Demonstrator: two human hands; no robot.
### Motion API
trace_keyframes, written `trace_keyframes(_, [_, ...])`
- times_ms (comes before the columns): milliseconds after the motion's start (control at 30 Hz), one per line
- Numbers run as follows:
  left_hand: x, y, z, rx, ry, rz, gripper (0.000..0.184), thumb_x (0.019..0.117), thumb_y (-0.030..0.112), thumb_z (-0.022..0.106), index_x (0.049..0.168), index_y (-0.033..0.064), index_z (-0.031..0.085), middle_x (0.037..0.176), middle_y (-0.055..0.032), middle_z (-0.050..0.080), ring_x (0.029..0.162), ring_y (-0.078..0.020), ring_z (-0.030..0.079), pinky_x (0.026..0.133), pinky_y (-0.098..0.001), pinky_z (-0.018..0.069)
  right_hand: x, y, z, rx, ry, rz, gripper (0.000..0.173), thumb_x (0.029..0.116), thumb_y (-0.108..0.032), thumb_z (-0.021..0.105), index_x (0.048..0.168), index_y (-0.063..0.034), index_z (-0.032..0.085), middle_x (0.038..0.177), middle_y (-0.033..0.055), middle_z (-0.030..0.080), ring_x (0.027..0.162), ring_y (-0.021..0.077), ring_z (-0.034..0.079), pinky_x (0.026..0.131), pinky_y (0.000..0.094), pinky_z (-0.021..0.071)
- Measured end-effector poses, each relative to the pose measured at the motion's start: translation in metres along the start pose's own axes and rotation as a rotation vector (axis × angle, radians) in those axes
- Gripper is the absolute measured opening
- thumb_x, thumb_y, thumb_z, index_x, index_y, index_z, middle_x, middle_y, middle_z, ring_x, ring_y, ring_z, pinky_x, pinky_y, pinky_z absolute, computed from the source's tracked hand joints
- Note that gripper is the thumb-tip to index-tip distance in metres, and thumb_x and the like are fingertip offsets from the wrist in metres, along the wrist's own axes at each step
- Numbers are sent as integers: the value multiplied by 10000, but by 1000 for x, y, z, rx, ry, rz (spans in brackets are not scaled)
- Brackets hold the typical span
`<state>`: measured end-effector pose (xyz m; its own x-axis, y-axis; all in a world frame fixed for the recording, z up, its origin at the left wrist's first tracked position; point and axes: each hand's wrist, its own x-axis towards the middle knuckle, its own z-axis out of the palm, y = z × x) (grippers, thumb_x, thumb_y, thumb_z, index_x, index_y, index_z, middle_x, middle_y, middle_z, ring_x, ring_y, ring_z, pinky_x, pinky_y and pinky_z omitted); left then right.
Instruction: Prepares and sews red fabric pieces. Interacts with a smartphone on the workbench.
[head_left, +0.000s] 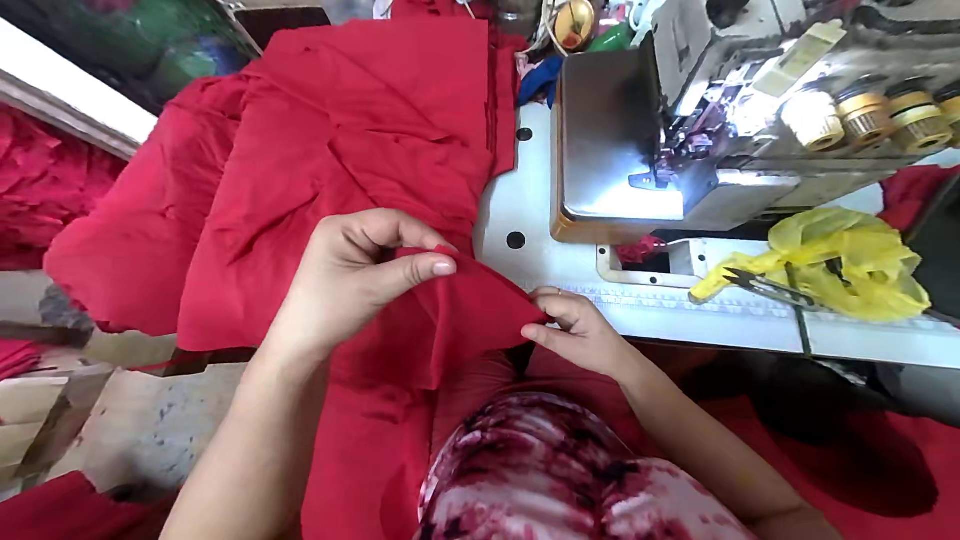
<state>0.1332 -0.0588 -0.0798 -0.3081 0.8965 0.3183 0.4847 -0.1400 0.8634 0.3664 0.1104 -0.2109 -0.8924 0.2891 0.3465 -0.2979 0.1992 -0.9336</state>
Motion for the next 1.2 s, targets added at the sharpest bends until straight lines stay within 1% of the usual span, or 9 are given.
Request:
trace_keyframes(367, [16, 23, 17, 7, 45, 1, 62, 1012, 210, 629, 1011, 197, 690, 847, 163, 680, 734, 57, 624, 673, -111, 523, -12, -10, -3, 157, 250, 64, 137, 983, -149, 638, 890, -65, 696, 888, -64, 693, 821, -29, 636, 736, 170, 543])
trace_keyframes(500, [8, 35, 23, 403, 113, 42, 170, 1000, 253, 624, 982, 111, 717, 935, 81, 684, 922, -22, 572, 867, -261, 415, -7, -17, 1, 200, 385, 212, 129, 903, -27, 690, 925, -108, 591, 796, -75, 698, 717, -16, 654, 689, 174, 557])
trace_keyframes(600, [20, 48, 17, 418, 57, -19, 123, 1007, 261, 627, 1007, 153, 686, 827, 132, 656, 675, 72, 576, 607, -102, 484, 1, -30, -13, 108, 347, 181, 227, 915, -39, 696, 1130, 2, 637, 847, -34, 722, 755, -1, 674, 732, 187, 577])
trace_keyframes(667, [50, 55, 14, 289, 25, -28, 83, 1024, 254, 593, 1011, 196, 651, 783, 162, 627, 613, 71, 561, 544, -109, 477, 9, -46, -30, -12, 353, 17, 148, 914, -57, 708, 1041, 18, 716, 873, -33, 726, 777, -20, 664, 740, 174, 578])
trace_keyframes(800, [132, 70, 48, 135, 244, 401, 75, 1047, 118, 531, 1001, 147, 583, 851, 164, 629, 741, 48, 608, 685, -165, 536, 17, -88, -64, -20, 459, -237, 142, 938, -109, 722, 1058, -166, 771, 974, -96, 755, 858, -5, 698, 782, 205, 607])
trace_keyframes(933, [187, 55, 101, 384, 384, 907, 220, 1057, 159, 564, 953, 1, 677, 868, -72, 681, 870, -72, 621, 801, -251, 460, -10, -79, -74, 59, 489, -100, 192, 946, -99, 704, 1103, -184, 776, 987, -99, 767, 886, -2, 709, 803, 210, 605])
trace_keyframes(1000, [186, 25, 134, 409, 228, 854, 201, 1039, 134, 585, 1032, -11, 725, 967, -160, 718, 967, -207, 660, 898, -336, 482, -40, -61, -65, 71, 502, 146, 130, 921, -45, 686, 1020, -80, 762, 904, -73, 762, 807, 2, 702, 740, 215, 602])
trace_keyframes(1100, [165, -45, 184, 433, 68, 709, 192, 1030, 220, 602, 1051, 132, 771, 1013, -44, 737, 989, -184, 695, 901, -349, 555, -80, -43, -51, 146, 493, 404, 106, 925, -27, 666, 995, -11, 745, 842, -45, 750, 731, 29, 706, 688, 237, 620])
trace_keyframes(1200, [145, -20, 190, 499, -73, 423, 124, 957, 177, 694, 995, 99, 782, 985, -100, 743, 952, -266, 703, 813, -445, 543, -101, -32, -44, 204, 500, 396, 94, 927, -27, 671, 980, -46, 746, 842, -64, 750, 719, 22, 707, 678, 224, 619])
